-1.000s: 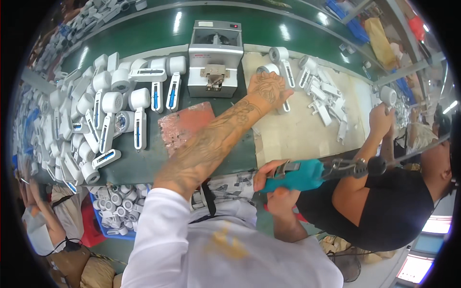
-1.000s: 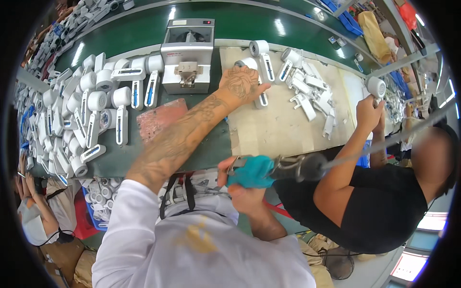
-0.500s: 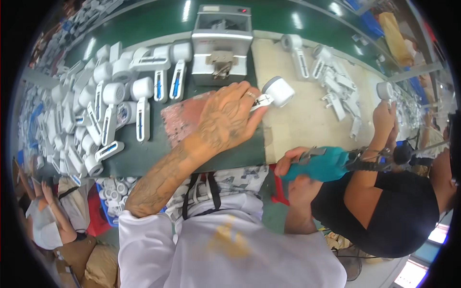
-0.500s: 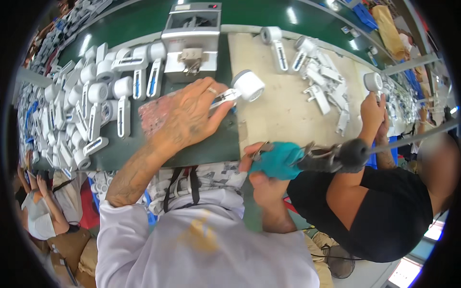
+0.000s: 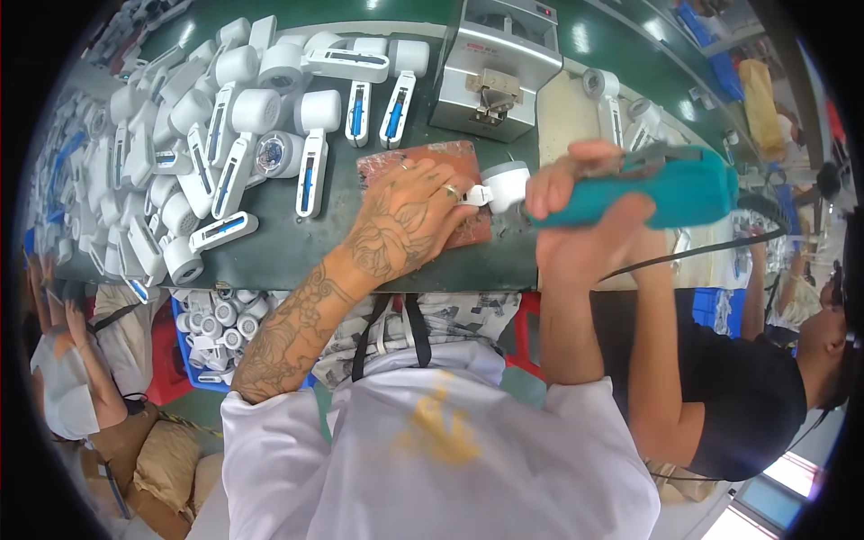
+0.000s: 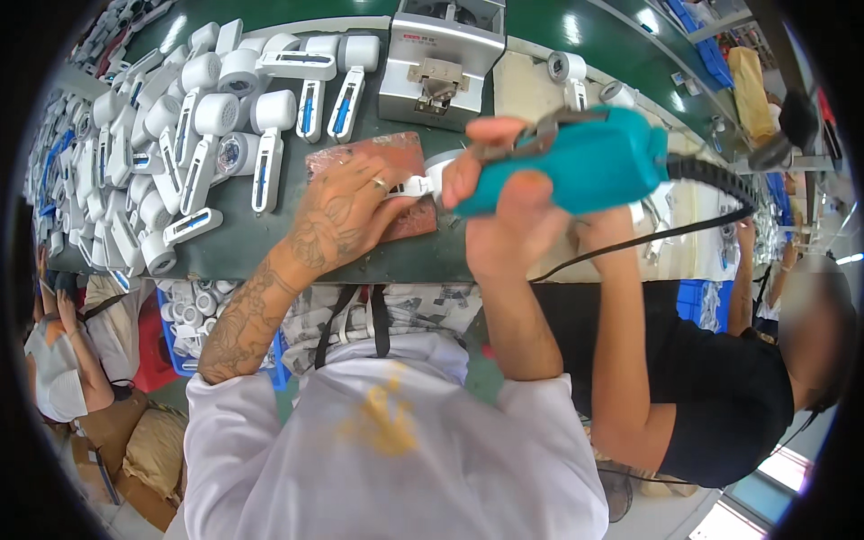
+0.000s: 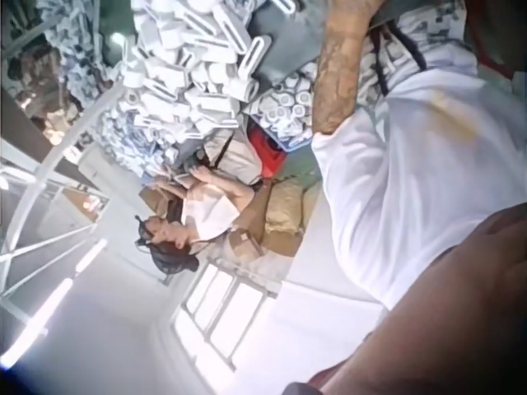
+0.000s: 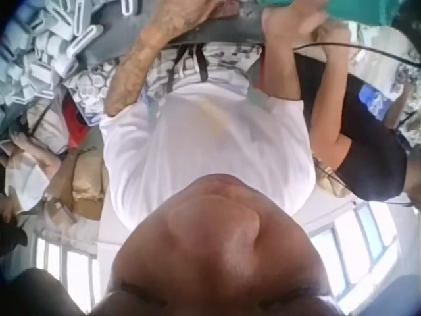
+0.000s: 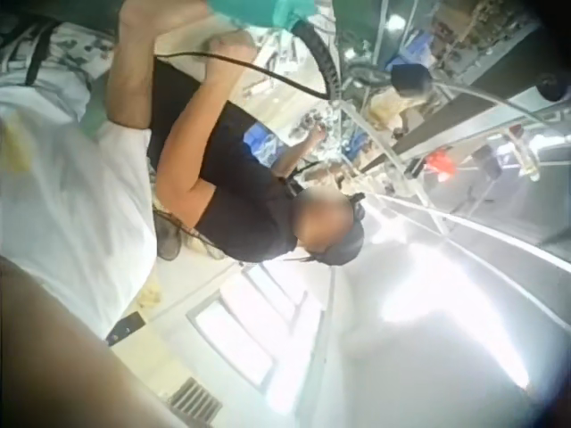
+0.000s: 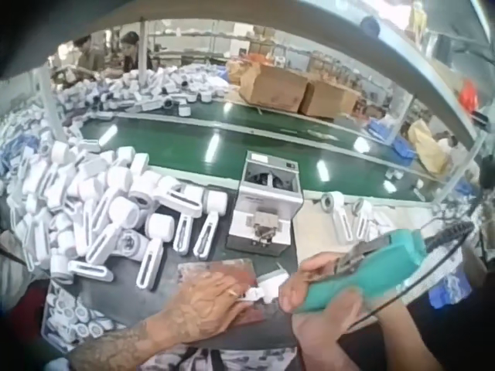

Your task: Assembling components of portable hair dryers using an electric screwdriver at a factory assembly line.

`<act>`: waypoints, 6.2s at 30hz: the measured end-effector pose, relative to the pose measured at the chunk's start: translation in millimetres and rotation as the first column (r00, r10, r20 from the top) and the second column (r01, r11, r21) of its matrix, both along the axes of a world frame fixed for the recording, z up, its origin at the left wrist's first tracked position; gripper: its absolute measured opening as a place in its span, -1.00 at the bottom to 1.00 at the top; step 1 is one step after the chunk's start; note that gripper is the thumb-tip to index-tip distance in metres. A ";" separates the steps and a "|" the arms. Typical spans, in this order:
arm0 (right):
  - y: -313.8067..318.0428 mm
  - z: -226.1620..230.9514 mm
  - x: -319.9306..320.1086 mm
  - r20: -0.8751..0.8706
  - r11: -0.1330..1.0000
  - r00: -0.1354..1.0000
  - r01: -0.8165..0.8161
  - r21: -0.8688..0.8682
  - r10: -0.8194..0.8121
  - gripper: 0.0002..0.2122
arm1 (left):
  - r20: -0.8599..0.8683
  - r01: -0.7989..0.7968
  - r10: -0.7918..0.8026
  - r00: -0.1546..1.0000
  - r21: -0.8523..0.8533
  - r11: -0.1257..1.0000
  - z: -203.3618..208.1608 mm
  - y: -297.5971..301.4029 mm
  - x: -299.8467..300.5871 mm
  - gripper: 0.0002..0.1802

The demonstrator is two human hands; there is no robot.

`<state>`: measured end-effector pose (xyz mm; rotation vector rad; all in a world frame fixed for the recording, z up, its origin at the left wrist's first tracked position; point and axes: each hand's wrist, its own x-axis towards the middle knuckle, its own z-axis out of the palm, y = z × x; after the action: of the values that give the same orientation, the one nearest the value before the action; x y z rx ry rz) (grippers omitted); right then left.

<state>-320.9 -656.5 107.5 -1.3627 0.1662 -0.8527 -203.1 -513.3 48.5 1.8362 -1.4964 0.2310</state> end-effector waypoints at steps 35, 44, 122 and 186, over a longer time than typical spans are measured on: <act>-18.6 -11.4 63.9 -0.081 0.985 0.997 -0.008 -0.173 -0.007 -0.41 | -0.126 0.019 -0.003 0.992 0.125 0.992 -7.4 -5.8 18.6 -0.55; -17.8 -22.9 64.5 -0.087 0.992 0.996 -0.028 -0.121 0.017 -0.44 | -0.118 -0.009 0.031 0.992 0.181 0.983 -4.8 -6.9 15.3 -0.53; 18.5 9.5 -30.3 0.250 0.991 0.968 -0.035 0.130 0.001 -0.37 | 0.208 0.000 0.006 0.978 -0.027 1.000 22.0 61.4 -2.0 -0.78; -2.5 -19.4 -58.3 -0.111 0.994 0.993 -0.019 0.108 0.031 -0.23 | -0.038 0.033 -0.028 0.999 0.139 0.990 5.8 0.4 -1.1 -0.71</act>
<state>-379.2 -659.0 88.1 -1.3100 0.2781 -0.7364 -204.2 -512.9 54.3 1.9151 -1.5483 0.0796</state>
